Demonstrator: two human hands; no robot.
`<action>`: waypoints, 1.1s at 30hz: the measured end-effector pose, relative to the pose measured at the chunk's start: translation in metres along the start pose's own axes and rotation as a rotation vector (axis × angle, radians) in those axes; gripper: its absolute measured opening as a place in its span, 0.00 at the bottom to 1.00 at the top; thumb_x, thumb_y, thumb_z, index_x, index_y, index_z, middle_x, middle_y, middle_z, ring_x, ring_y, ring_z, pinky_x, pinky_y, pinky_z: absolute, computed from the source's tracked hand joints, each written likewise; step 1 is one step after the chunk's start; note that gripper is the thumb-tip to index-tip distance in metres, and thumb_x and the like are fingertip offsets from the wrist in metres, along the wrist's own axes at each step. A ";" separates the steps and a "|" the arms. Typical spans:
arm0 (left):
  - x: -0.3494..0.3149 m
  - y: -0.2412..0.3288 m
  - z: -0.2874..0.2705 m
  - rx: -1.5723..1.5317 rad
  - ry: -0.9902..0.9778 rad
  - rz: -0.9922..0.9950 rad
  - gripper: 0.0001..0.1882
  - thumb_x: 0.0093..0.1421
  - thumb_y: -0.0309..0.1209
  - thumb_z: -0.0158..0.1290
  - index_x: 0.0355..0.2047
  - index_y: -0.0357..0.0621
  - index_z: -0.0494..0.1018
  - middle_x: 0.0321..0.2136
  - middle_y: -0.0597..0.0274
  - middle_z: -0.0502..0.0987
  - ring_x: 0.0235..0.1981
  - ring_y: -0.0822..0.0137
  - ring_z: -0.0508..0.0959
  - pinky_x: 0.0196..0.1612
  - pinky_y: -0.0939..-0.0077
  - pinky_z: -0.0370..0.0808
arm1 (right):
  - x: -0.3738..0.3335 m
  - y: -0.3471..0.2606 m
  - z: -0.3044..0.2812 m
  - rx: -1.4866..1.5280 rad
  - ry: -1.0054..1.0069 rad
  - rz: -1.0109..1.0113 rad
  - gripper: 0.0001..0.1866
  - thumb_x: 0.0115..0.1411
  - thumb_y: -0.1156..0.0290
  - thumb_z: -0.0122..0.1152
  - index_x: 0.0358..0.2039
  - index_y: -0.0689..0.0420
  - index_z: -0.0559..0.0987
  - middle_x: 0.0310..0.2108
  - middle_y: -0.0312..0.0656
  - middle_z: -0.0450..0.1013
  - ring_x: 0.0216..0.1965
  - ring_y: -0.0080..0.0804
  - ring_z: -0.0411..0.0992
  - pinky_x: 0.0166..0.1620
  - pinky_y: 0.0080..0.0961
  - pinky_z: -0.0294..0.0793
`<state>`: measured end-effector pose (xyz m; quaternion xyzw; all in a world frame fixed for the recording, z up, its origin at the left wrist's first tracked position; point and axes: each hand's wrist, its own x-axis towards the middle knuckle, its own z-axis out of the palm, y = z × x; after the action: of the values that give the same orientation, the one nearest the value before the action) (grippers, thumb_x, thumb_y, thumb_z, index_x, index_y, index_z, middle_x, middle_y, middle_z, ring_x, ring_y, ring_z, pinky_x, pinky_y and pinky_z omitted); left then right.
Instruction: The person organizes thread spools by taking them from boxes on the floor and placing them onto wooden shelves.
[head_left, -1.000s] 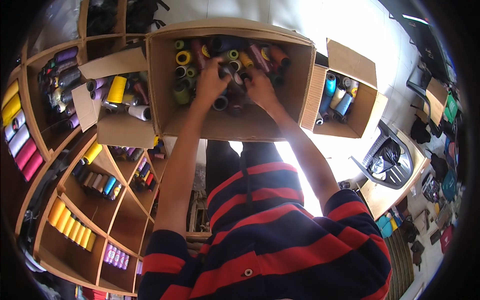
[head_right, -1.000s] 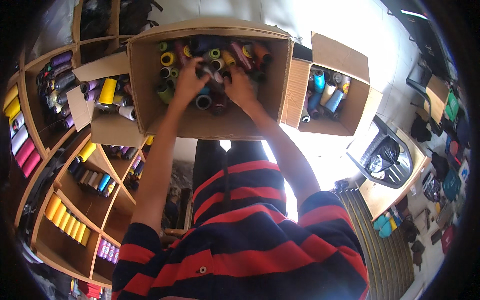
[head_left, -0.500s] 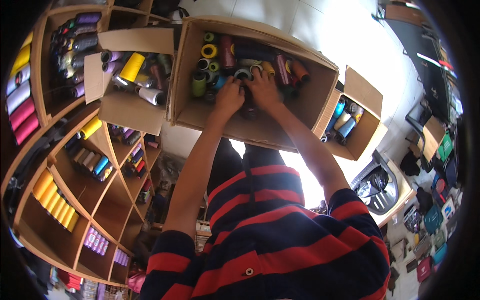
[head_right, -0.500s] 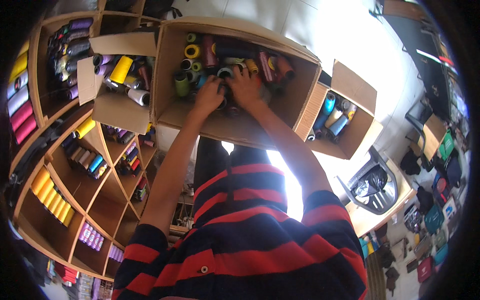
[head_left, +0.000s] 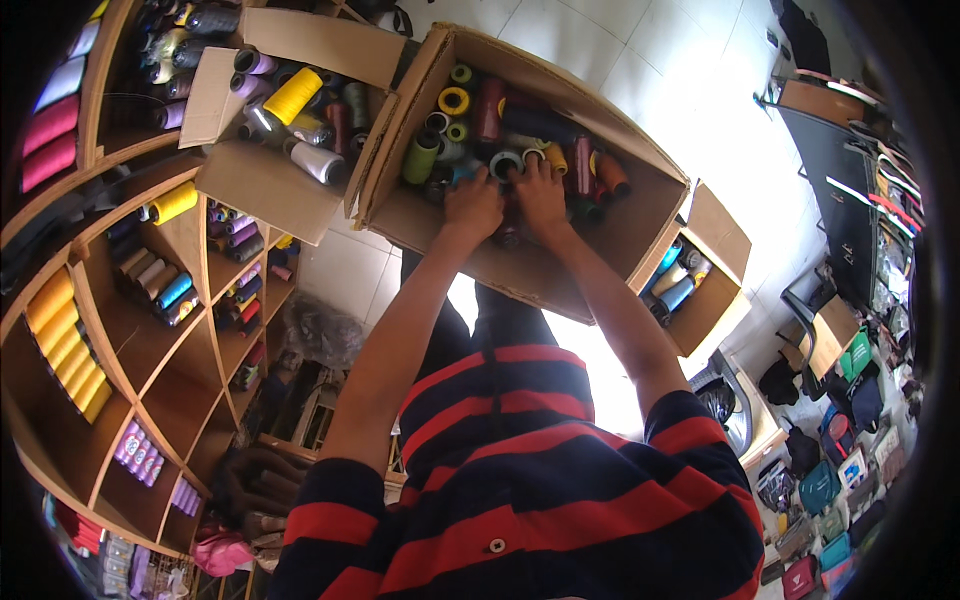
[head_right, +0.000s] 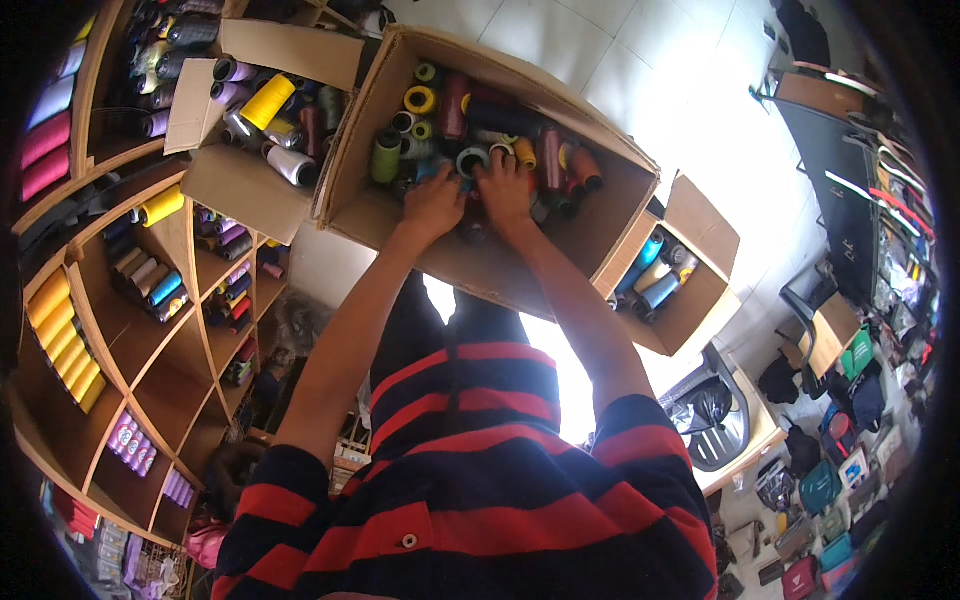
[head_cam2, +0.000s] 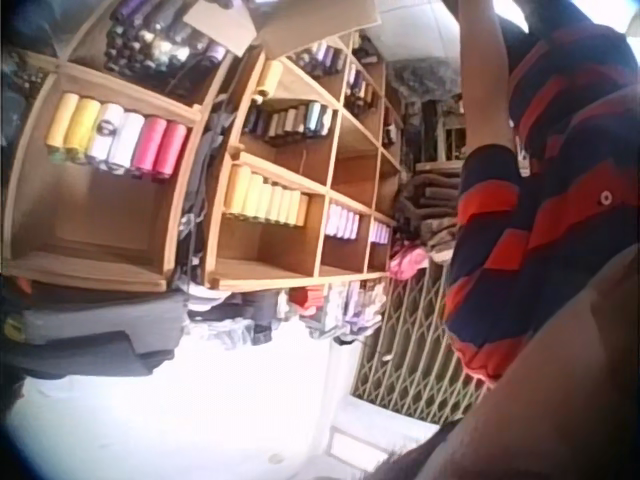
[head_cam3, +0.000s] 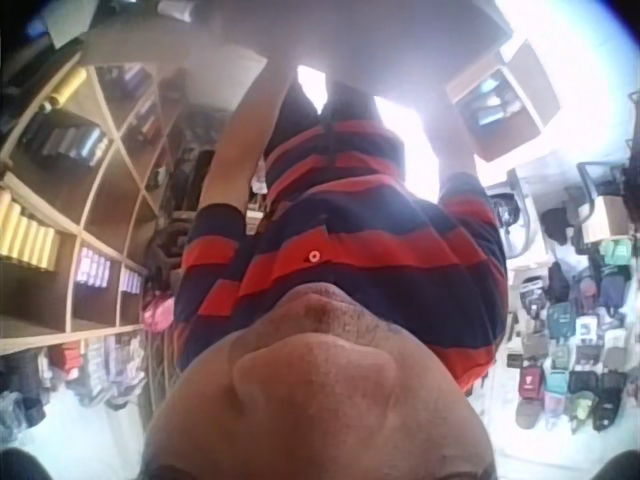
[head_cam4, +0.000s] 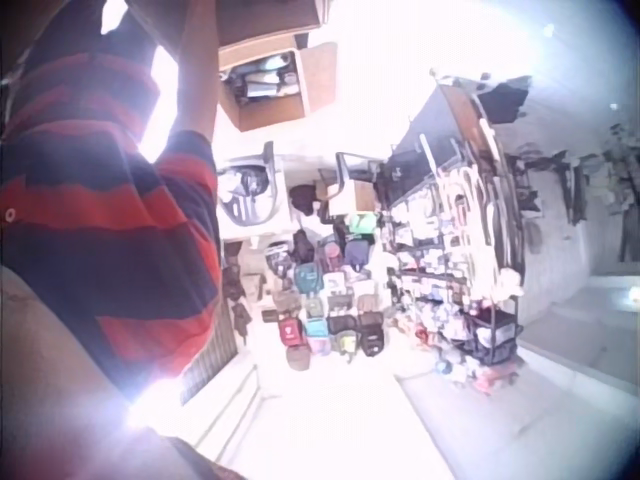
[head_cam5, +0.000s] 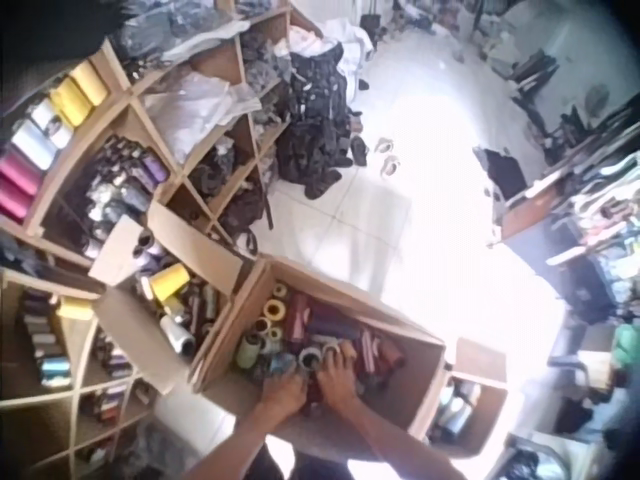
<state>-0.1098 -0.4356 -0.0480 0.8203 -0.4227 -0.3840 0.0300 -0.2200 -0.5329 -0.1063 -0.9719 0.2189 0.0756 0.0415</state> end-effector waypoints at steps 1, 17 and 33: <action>0.001 -0.003 0.003 -0.041 0.018 -0.005 0.18 0.58 0.35 0.48 0.48 0.42 0.70 0.55 0.56 0.65 0.49 0.49 0.73 0.50 0.52 0.70 | 0.000 0.001 -0.004 0.015 0.004 -0.017 0.12 0.50 0.67 0.56 0.37 0.46 0.78 0.39 0.42 0.67 0.40 0.38 0.69 0.40 0.37 0.68; -0.010 -0.014 -0.045 -0.229 0.483 -0.027 0.13 0.57 0.30 0.50 0.42 0.42 0.71 0.47 0.53 0.68 0.44 0.49 0.73 0.44 0.55 0.73 | 0.010 0.013 -0.016 0.615 -0.037 0.682 0.21 0.53 0.66 0.58 0.47 0.59 0.72 0.35 0.54 0.75 0.42 0.55 0.72 0.43 0.45 0.72; -0.015 -0.035 -0.059 0.115 0.390 0.041 0.15 0.51 0.25 0.55 0.41 0.37 0.70 0.49 0.52 0.63 0.47 0.50 0.69 0.45 0.55 0.74 | 0.031 0.063 -0.030 1.232 -0.517 0.754 0.21 0.54 0.71 0.55 0.49 0.62 0.71 0.29 0.51 0.74 0.18 0.35 0.75 0.19 0.29 0.78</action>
<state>-0.0528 -0.4185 -0.0111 0.8708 -0.4467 -0.1924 0.0721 -0.2157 -0.6064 -0.0850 -0.5842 0.5216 0.1738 0.5970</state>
